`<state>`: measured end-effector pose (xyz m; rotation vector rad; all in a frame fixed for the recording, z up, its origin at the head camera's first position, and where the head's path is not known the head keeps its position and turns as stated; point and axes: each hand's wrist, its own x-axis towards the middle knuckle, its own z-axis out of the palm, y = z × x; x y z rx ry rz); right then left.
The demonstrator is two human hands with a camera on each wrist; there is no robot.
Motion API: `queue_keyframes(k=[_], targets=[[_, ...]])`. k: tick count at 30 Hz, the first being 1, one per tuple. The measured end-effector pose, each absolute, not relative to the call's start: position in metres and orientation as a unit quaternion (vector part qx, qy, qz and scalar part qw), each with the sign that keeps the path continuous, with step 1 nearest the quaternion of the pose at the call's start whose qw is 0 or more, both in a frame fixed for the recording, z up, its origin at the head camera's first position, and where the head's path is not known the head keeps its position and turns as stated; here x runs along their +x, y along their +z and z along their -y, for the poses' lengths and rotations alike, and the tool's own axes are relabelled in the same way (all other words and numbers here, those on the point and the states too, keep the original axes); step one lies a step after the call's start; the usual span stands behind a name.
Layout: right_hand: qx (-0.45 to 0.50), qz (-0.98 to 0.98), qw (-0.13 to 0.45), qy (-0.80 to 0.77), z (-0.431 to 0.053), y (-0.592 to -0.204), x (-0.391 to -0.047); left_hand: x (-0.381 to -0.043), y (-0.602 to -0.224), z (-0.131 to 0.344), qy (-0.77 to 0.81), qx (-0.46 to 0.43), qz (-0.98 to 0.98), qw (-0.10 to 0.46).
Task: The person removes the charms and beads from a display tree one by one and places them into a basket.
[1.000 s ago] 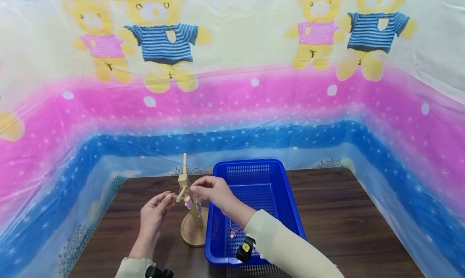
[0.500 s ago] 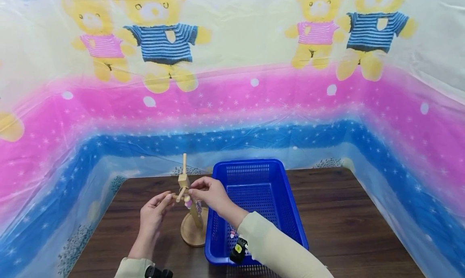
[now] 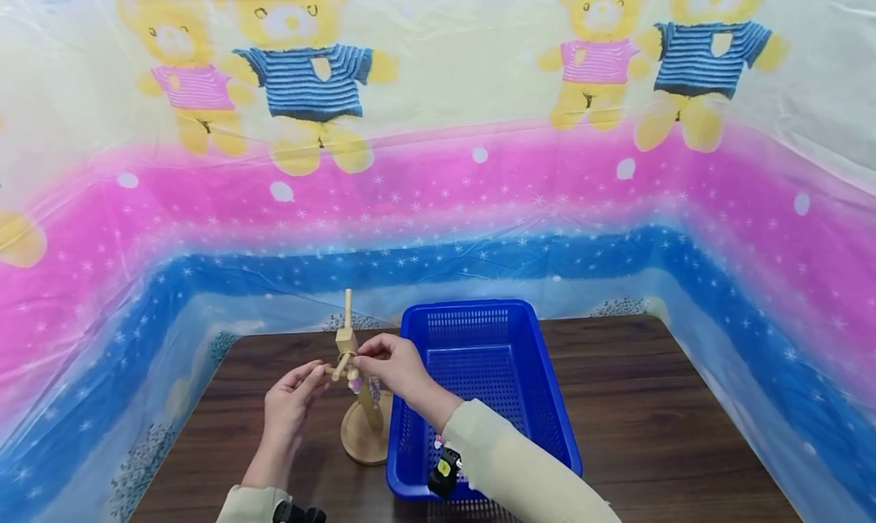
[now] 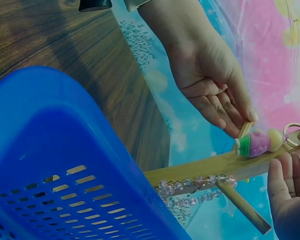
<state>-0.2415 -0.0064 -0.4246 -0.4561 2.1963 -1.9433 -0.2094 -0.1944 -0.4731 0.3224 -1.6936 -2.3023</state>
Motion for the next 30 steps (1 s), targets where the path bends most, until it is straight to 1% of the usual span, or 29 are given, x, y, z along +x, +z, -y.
queue_keyframes(k=[16, 24, 30], targets=[[-0.154, -0.749, 0.049, -0.642, 0.0090, -0.4290, -0.2406, -0.2097, -0.4730, 0.1942, -0.801, 0.101, 0.575, 0.133], [-0.146, -0.747, 0.048, -0.647, 0.0090, -0.4273, -0.2391, -0.2087, -0.4726, 0.1937, -0.797, 0.093, 0.580, 0.137], [-0.138, -0.743, 0.060, -0.652, 0.0094, -0.4259, -0.2369, -0.2068, -0.4714, 0.1935, -0.797, 0.096, 0.582, 0.131]])
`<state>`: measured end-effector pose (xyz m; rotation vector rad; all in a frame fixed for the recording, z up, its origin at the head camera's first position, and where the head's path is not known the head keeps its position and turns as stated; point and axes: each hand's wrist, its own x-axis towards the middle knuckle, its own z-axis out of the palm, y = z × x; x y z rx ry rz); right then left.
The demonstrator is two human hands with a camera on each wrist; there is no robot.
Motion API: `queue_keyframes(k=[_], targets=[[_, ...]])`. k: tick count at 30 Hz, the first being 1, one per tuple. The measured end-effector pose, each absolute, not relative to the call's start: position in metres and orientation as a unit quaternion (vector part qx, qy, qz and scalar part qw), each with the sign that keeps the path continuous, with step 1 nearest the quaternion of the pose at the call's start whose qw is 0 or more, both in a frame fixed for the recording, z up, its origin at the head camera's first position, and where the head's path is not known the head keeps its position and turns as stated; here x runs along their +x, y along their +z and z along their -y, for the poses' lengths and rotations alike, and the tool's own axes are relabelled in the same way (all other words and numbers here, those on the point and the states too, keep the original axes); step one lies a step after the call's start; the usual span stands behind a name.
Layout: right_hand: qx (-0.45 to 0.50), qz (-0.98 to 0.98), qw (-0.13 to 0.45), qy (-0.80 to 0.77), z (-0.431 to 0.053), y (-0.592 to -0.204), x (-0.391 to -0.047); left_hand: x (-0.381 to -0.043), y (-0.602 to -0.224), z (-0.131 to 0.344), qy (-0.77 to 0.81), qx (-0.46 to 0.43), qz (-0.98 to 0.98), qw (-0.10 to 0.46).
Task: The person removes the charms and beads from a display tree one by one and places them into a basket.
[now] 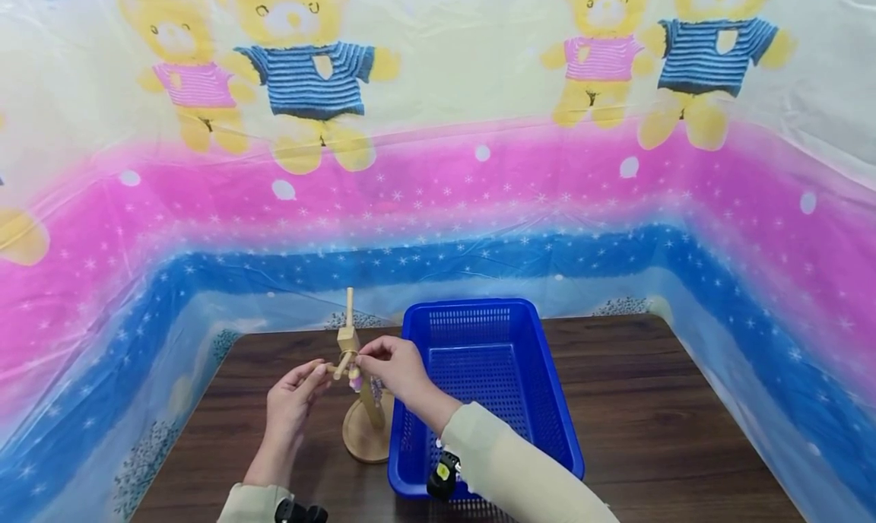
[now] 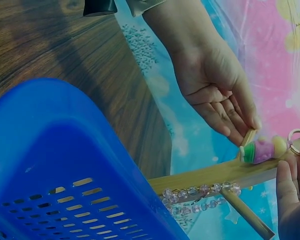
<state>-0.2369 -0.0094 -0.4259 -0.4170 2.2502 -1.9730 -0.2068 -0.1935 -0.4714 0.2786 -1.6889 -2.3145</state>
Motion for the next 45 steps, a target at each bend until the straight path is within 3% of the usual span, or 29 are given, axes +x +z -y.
queue_keyframes(k=[45], targets=[[-0.140, -0.732, 0.108, -0.658, 0.009, -0.412, -0.224, -0.209, -0.474, 0.194, -0.791, 0.109, 0.587, 0.129]])
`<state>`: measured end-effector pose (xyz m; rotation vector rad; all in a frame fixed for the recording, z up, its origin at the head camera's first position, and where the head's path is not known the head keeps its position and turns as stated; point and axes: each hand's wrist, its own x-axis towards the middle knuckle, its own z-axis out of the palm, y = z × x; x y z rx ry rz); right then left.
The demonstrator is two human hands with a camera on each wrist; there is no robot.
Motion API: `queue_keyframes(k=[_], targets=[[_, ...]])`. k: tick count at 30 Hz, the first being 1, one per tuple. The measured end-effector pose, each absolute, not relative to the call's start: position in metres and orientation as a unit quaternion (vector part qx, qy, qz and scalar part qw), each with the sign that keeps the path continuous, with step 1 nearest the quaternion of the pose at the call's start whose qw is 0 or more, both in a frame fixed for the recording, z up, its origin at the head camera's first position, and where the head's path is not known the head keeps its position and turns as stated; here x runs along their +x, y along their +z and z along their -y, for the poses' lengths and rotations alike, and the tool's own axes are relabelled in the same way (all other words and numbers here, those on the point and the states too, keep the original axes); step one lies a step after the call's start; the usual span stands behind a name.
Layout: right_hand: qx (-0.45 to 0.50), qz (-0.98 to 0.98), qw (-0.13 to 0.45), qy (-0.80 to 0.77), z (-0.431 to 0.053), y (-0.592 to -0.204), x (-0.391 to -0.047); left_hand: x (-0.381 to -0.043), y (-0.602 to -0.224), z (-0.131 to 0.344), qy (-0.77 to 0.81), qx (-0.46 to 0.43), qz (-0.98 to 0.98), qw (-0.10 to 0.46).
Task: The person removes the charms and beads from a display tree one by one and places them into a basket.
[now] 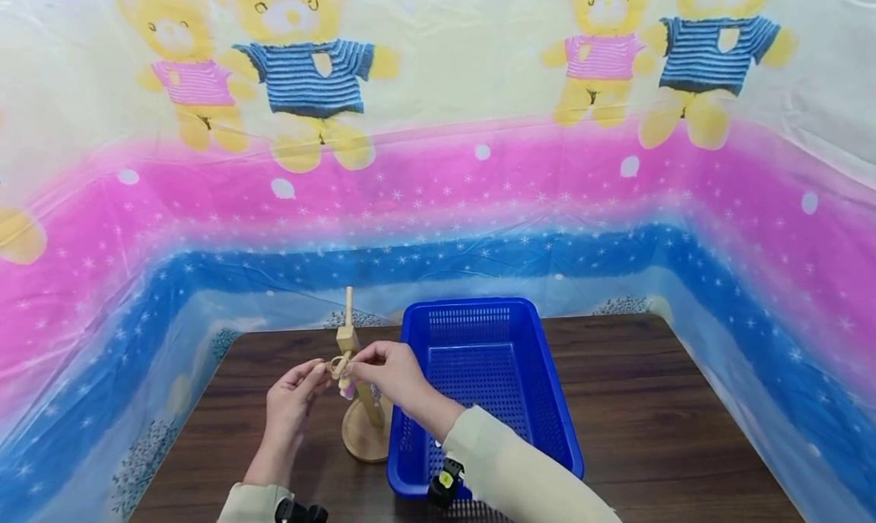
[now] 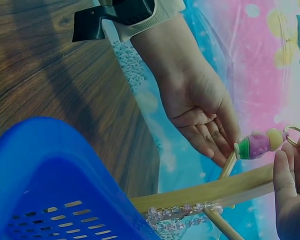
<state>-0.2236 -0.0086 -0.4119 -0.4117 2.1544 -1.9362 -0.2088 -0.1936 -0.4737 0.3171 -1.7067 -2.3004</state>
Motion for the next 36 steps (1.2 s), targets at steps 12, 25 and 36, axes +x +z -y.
queue_keyframes(k=[12, 25, 36], targets=[[-0.141, -0.734, 0.113, -0.654, 0.005, -0.408, -0.218, -0.210, -0.476, 0.193, -0.795, 0.106, 0.582, 0.133], [-0.147, -0.726, 0.120, -0.662, 0.003, -0.406, -0.214, -0.210, -0.474, 0.193, -0.797, 0.111, 0.581, 0.127], [-0.152, -0.719, 0.128, -0.666, 0.002, -0.405, -0.208, -0.208, -0.474, 0.193, -0.796, 0.105, 0.584, 0.123]])
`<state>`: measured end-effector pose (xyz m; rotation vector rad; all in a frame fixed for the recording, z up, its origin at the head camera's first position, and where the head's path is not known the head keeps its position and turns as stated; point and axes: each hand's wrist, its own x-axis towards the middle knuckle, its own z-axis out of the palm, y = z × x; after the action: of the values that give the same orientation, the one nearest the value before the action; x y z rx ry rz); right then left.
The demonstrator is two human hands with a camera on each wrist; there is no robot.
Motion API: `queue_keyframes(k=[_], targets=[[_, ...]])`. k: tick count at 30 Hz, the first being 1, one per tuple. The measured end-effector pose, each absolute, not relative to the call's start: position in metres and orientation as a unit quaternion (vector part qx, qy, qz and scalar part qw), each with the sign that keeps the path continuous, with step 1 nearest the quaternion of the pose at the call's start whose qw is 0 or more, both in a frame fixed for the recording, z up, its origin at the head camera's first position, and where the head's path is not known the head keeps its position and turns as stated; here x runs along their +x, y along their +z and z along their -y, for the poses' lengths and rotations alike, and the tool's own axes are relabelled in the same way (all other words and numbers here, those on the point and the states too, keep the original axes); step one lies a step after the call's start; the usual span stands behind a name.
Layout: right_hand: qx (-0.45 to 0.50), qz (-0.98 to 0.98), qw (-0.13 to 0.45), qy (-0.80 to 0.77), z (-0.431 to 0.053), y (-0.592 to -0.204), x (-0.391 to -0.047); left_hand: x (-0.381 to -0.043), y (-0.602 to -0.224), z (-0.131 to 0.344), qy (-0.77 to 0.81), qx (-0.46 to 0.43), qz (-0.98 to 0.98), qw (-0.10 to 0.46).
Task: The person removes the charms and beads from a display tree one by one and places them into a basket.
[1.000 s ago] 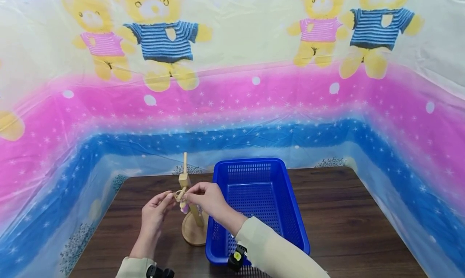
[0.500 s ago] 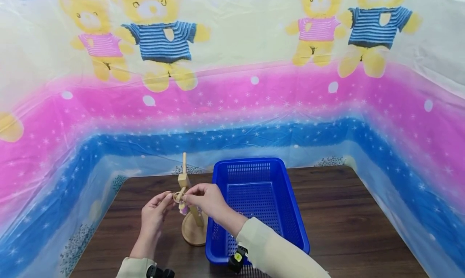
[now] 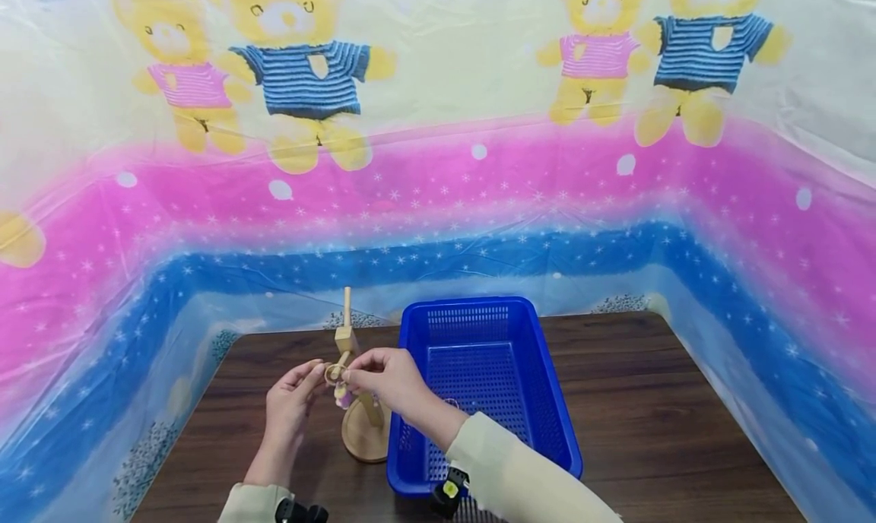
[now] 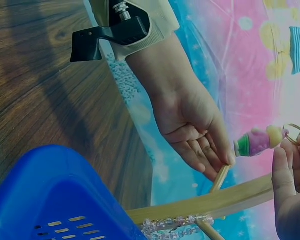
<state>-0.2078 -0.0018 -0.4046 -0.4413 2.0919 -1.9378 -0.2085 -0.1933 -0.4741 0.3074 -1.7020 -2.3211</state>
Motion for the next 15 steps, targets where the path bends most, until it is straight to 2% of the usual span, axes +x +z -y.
queue_keyframes(k=[15], targets=[[-0.153, -0.710, 0.125, -0.675, 0.0008, -0.4049, -0.2032, -0.2076, -0.4731, 0.1925, -0.785, 0.106, 0.598, 0.122]])
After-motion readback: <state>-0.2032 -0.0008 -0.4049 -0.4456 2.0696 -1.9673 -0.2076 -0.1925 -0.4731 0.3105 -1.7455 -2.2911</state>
